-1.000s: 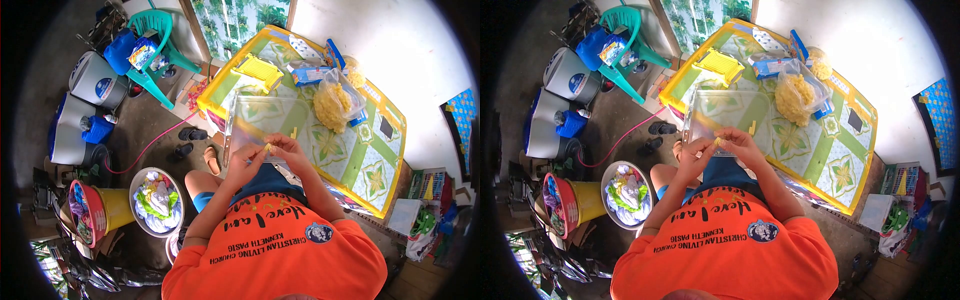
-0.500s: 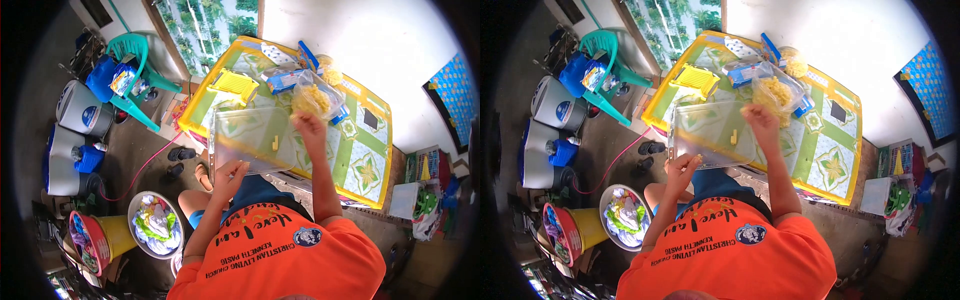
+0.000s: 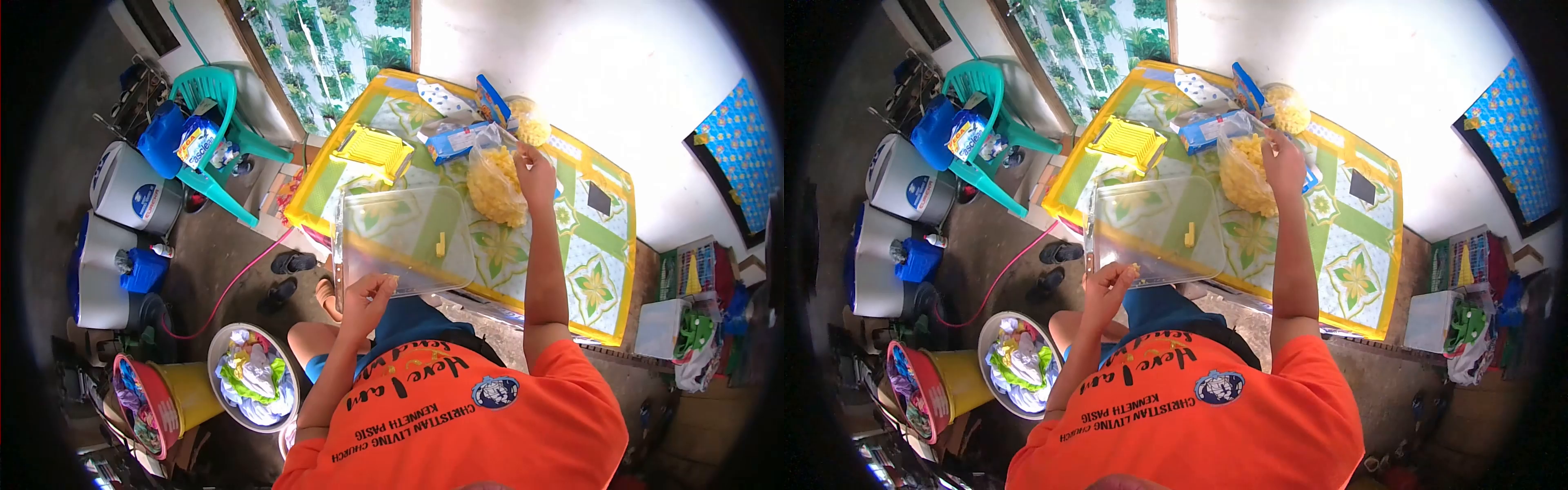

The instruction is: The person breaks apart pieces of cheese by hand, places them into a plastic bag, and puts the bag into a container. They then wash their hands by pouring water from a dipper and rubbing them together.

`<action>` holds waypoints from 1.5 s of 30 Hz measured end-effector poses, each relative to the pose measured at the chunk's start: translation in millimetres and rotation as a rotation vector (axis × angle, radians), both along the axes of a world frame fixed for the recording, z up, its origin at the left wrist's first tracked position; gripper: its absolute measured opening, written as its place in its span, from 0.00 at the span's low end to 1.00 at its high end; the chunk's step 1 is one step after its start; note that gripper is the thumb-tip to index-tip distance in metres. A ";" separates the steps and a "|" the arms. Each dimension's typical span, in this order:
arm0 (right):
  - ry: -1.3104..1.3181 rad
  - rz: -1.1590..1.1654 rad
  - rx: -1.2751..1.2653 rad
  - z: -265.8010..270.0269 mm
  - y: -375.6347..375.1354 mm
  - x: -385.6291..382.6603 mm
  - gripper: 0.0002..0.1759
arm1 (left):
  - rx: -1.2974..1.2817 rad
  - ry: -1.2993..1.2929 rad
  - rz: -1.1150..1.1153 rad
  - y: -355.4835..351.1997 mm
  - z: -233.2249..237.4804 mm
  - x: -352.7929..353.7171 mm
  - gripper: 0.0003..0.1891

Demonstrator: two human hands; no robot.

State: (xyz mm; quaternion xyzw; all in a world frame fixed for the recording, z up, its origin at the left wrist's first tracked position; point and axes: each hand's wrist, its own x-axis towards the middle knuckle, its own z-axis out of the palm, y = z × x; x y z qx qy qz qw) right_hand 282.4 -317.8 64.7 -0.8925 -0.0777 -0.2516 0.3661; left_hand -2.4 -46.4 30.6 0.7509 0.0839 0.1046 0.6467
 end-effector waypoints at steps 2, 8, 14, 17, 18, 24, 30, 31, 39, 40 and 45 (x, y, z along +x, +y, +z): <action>-0.014 0.022 -0.002 4.7 0.2 -2.8 0.15 | -0.007 0.013 -0.002 1.0 -3.7 0.3 0.10; 0.065 0.048 0.070 10.0 -1.0 -4.7 0.16 | 0.054 0.046 -0.012 -0.2 0.5 5.1 0.11; -0.150 0.118 0.054 22.9 21.9 -48.1 0.17 | 0.065 0.102 -0.047 0.6 4.8 5.8 0.11; -0.139 0.329 -0.027 -6.6 38.1 -79.6 0.18 | 0.038 0.063 -0.013 -1.2 -1.1 7.8 0.11; 0.026 0.365 -0.090 -23.6 44.3 -93.0 0.19 | 0.047 0.088 -0.017 -0.8 1.1 8.1 0.11; 0.367 0.362 -0.351 -65.8 76.1 -149.0 0.25 | 0.051 0.146 -0.042 3.4 3.8 6.9 0.11; 0.572 0.381 0.062 -87.4 88.0 -150.1 0.24 | -0.053 0.142 -0.035 7.2 -13.9 7.7 0.12; 0.628 0.476 0.194 -90.0 88.3 -148.5 0.23 | -0.083 0.139 -0.026 8.7 -22.2 9.6 0.13; 0.944 0.973 0.721 -41.5 93.5 -168.0 0.21 | -0.318 0.183 -0.089 13.1 -7.1 25.7 0.14; 0.965 0.990 0.732 -34.2 94.1 -169.4 0.20 | -0.341 0.173 -0.111 14.1 -7.1 26.8 0.13; 0.986 1.036 0.779 -20.1 95.8 -173.4 0.19 | -0.470 0.136 -0.177 15.9 -7.4 27.1 0.09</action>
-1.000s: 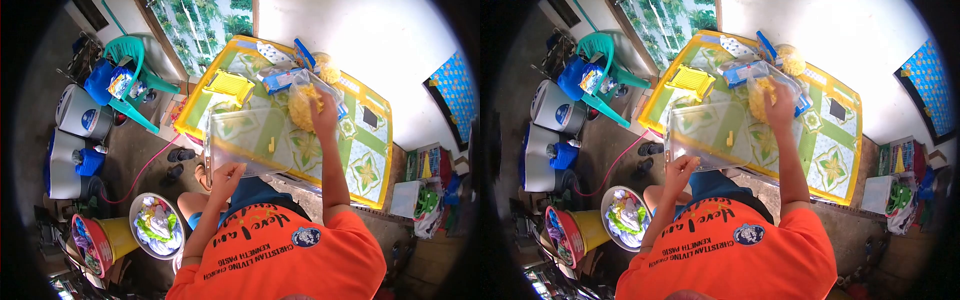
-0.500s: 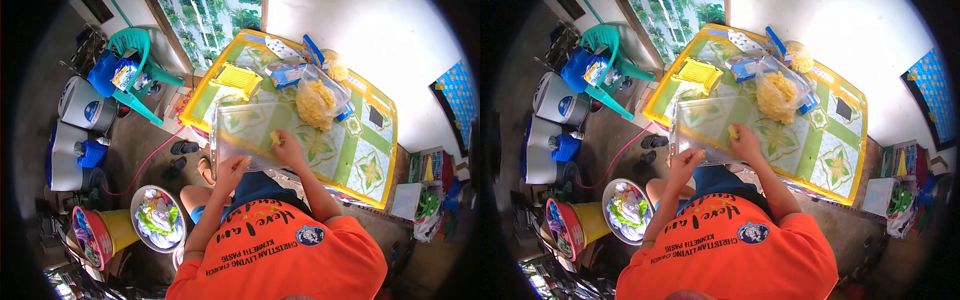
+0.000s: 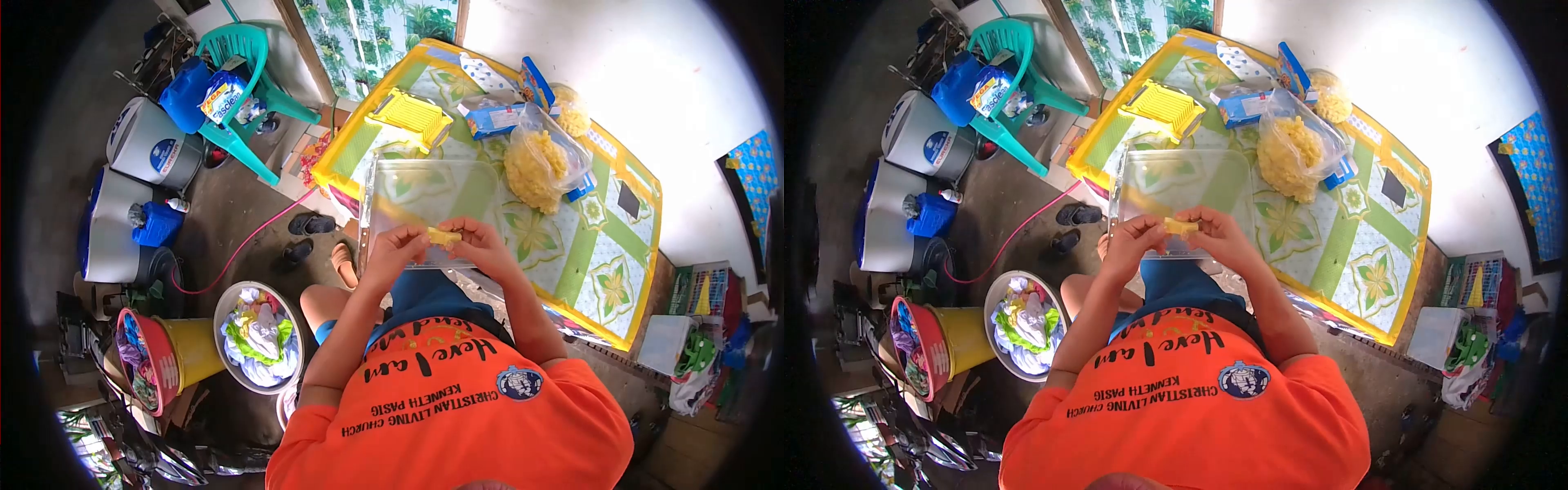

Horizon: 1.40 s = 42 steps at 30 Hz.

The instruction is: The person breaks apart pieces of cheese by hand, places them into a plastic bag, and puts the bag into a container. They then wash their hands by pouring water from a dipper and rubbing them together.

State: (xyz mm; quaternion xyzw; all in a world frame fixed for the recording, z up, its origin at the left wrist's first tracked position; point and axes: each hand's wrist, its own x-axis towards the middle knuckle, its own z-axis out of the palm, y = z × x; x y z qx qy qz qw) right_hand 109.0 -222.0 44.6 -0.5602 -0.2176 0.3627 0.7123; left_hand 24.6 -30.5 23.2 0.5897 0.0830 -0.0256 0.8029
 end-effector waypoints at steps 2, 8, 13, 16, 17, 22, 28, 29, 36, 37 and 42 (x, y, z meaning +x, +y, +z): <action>0.016 0.003 0.024 1.2 0.1 -0.6 0.19 | -0.056 0.001 -0.003 -0.6 0.0 -1.6 0.09; 0.024 -0.002 0.040 4.1 0.9 -1.5 0.19 | -0.135 0.024 0.006 -3.2 5.1 -3.0 0.10; 0.030 -0.014 0.061 3.3 -0.1 -0.7 0.19 | -0.150 0.010 0.056 -6.3 11.4 -1.2 0.10; 0.048 -0.017 0.071 4.2 -1.0 -0.5 0.19 | -0.310 0.048 0.055 -4.9 12.8 -0.5 0.11; 0.049 -0.022 0.075 3.2 -1.6 -0.4 0.19 | -0.363 0.055 0.047 -4.6 14.7 -0.1 0.11; 0.045 -0.074 0.095 4.5 -2.6 -1.1 0.19 | -0.439 0.062 0.009 -4.9 15.1 0.4 0.12; 0.063 -0.104 0.128 7.8 -2.5 -1.3 0.20 | -0.482 0.063 -0.008 -5.3 10.6 0.9 0.12; 0.068 -0.104 0.126 9.1 -2.4 -1.6 0.19 | -0.481 0.059 -0.014 -4.9 10.0 1.0 0.12; 0.102 -0.101 0.094 2.4 -2.8 0.5 0.17 | -0.585 0.122 0.069 -4.3 9.6 6.1 0.17; 0.101 -0.105 0.091 2.5 -2.6 0.4 0.16 | -0.586 0.130 0.065 -4.0 9.7 6.9 0.16; 0.080 -0.109 0.088 -0.3 -0.2 -0.4 0.15 | -0.314 0.089 0.012 -10.9 20.7 7.9 0.14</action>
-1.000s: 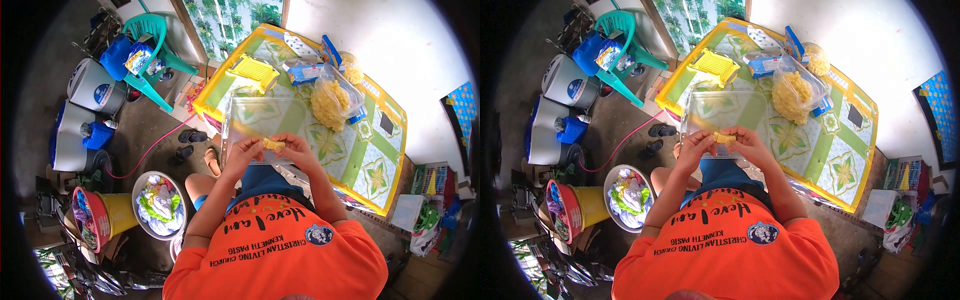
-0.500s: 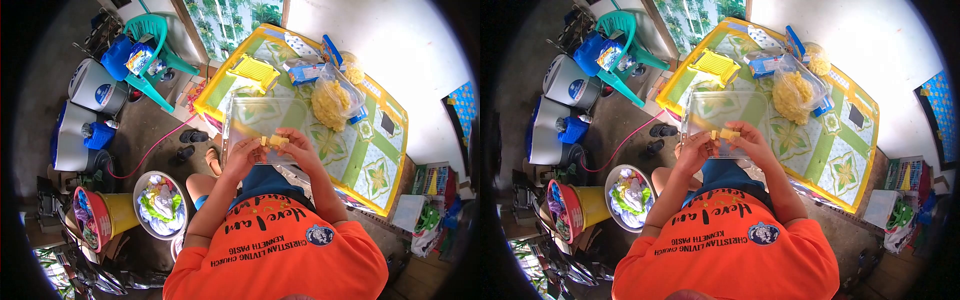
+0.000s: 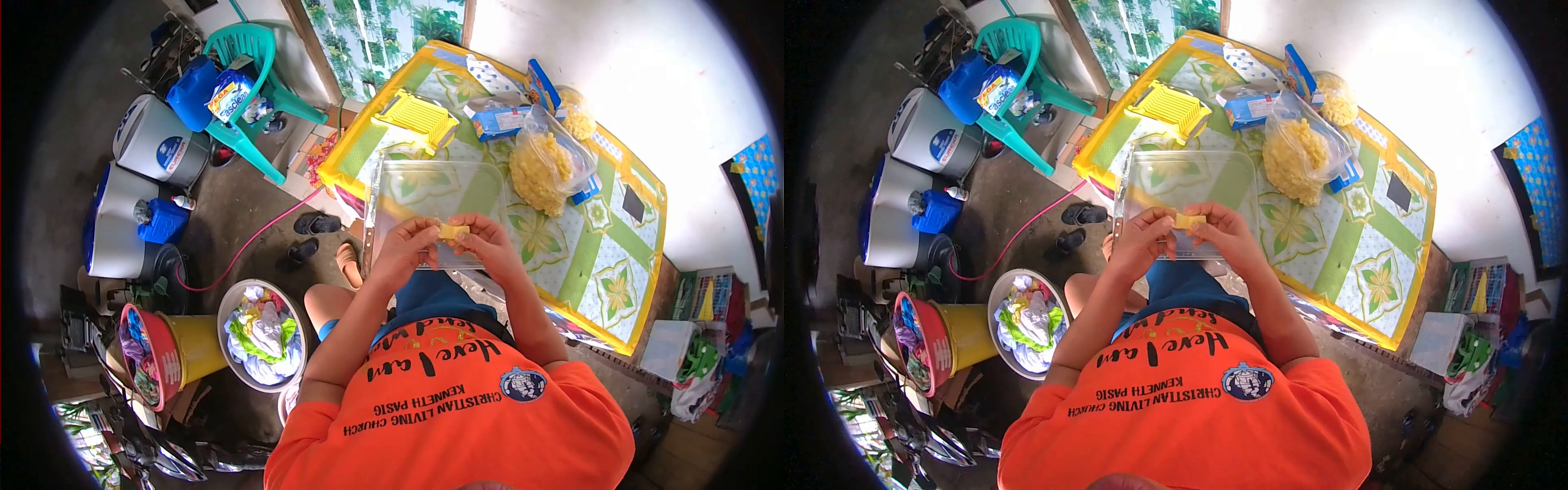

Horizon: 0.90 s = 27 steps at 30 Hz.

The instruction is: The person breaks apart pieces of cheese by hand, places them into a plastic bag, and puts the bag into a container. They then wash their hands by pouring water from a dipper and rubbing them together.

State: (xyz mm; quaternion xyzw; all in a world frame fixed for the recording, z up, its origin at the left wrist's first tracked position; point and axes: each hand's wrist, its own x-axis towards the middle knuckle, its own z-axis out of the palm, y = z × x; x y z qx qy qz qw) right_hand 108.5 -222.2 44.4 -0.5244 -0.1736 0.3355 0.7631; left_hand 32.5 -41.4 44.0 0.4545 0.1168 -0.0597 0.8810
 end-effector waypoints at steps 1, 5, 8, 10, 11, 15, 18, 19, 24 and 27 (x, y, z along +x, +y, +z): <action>-0.003 0.001 -0.004 0.4 0.5 -0.1 0.15 | -0.005 -0.009 -0.003 -1.4 1.1 0.4 0.13; 0.000 -0.008 -0.002 1.7 2.1 -0.5 0.15 | -0.030 -0.026 -0.016 -1.3 -3.2 2.6 0.12; 0.021 -0.007 0.022 2.2 1.7 -0.9 0.14 | -0.041 -0.030 -0.018 0.2 -6.6 2.6 0.12; 0.034 0.000 0.038 2.0 1.1 -1.1 0.14 | -0.058 -0.028 -0.014 0.8 -6.0 1.7 0.12; 0.039 0.004 0.044 1.6 0.5 -1.0 0.15 | -0.073 -0.025 -0.011 0.9 -4.8 1.1 0.12; 0.069 -0.014 0.082 9.3 2.1 -2.9 0.15 | -0.174 0.000 -0.008 2.4 -1.8 0.8 0.12; 0.068 -0.024 0.080 7.6 2.0 -2.6 0.15 | -0.227 0.008 0.006 2.0 -1.7 0.6 0.12; 0.062 -0.028 0.054 7.3 2.2 -2.3 0.15 | -0.220 0.007 0.009 1.7 -2.0 0.7 0.12; -0.122 -0.061 -0.059 5.4 5.5 -3.1 0.17 | -0.125 0.015 0.026 -1.8 -4.9 0.3 0.11; -0.116 -0.104 -0.044 10.4 9.2 -9.3 0.17 | -0.095 -0.006 0.018 -4.3 -1.4 -1.0 0.10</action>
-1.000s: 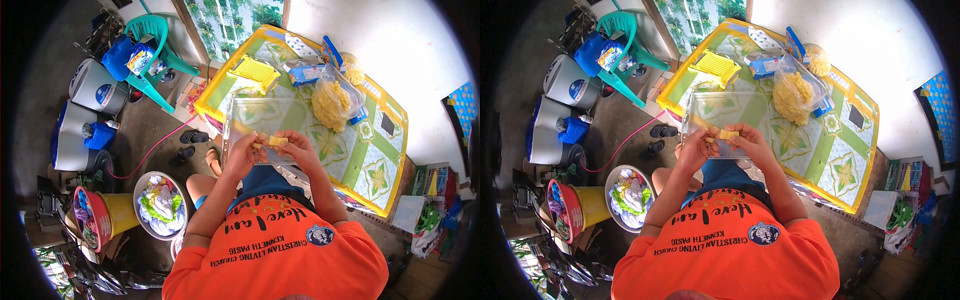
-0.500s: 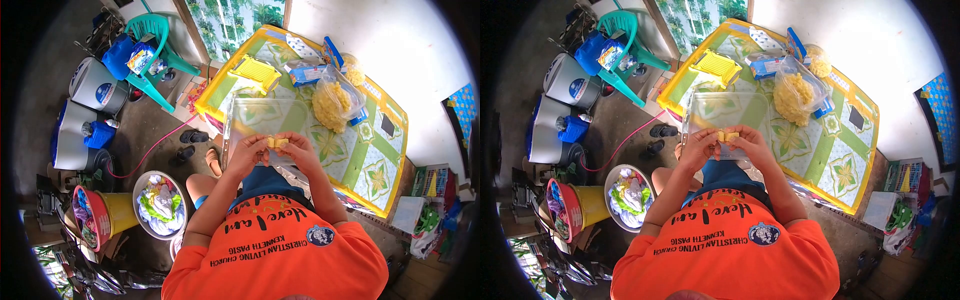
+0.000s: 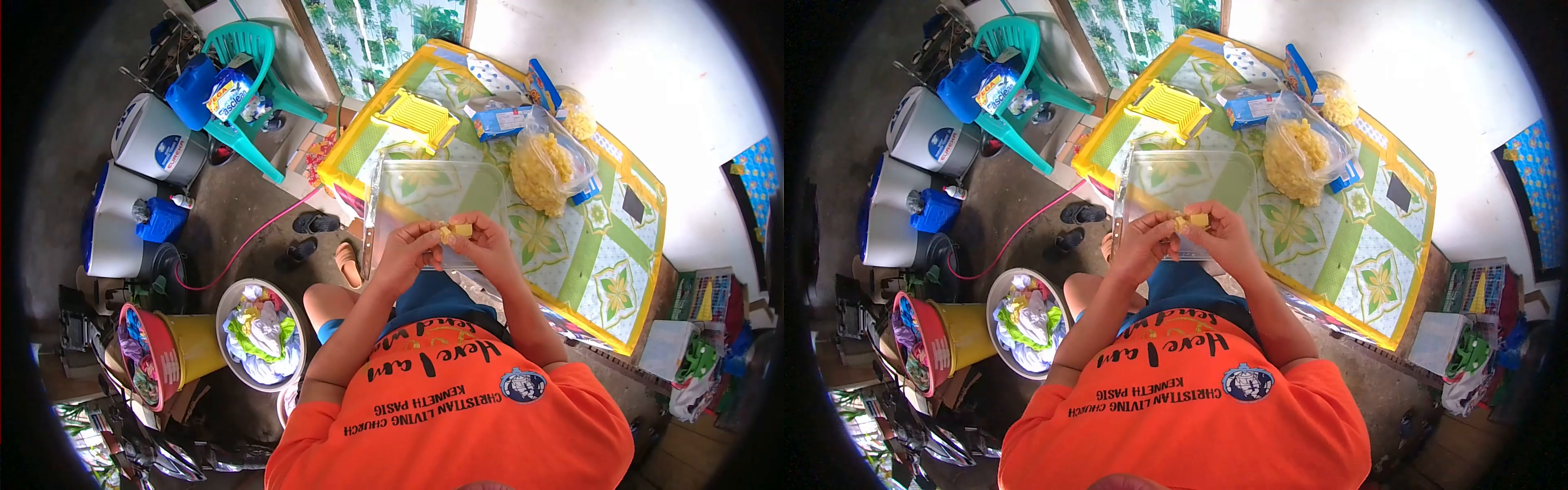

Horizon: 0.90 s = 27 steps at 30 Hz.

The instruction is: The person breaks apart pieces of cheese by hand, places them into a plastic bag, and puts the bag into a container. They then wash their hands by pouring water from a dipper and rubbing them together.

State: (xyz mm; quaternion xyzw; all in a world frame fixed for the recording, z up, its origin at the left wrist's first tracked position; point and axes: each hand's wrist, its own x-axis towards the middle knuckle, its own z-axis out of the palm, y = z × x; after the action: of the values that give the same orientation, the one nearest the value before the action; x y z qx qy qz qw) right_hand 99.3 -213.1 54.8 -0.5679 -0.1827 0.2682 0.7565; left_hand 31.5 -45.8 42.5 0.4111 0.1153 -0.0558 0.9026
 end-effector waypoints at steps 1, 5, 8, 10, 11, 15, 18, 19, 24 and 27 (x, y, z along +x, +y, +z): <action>-0.004 0.003 0.006 0.8 0.3 -0.4 0.16 | 0.001 -0.009 -0.004 0.1 -0.6 -0.2 0.10; -0.032 0.016 0.026 -2.0 1.3 -0.8 0.15 | 0.008 -0.035 -0.019 2.2 -6.3 -0.5 0.09; -0.046 0.012 0.033 -8.0 1.7 -0.6 0.15 | -0.004 -0.036 -0.018 1.8 -8.7 -0.4 0.08; -0.054 0.007 0.024 -7.7 2.0 -0.7 0.14 | -0.019 -0.031 -0.014 0.7 -8.9 -0.6 0.08; -0.058 0.004 0.012 -6.4 2.1 -0.9 0.14 | -0.026 -0.028 -0.013 0.1 -8.6 -0.6 0.08; -0.068 0.003 0.000 -7.4 1.3 0.5 0.14 | -0.046 -0.047 -0.018 0.2 -9.4 -1.0 0.07; -0.034 0.006 0.035 -6.0 2.4 -0.3 0.14 | -0.037 -0.036 0.003 -0.3 -7.4 -1.2 0.07; -0.040 0.010 0.032 -5.1 2.9 -1.0 0.14 | -0.032 -0.036 0.008 -0.7 -7.5 -1.2 0.07; -0.048 0.024 0.028 -2.6 3.5 -0.8 0.15 | -0.069 -0.007 0.022 -1.5 -7.7 -0.8 0.08; -0.015 0.023 0.046 -3.1 3.6 3.0 0.16 | -0.137 -0.007 0.002 0.5 -3.6 0.6 0.09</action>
State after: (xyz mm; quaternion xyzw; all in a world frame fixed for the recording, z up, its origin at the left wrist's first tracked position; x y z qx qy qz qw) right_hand 102.3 -209.5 51.6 -0.5504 -0.2012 0.2685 0.7646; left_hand 32.1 -45.3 38.9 0.3486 0.1083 -0.0609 0.9290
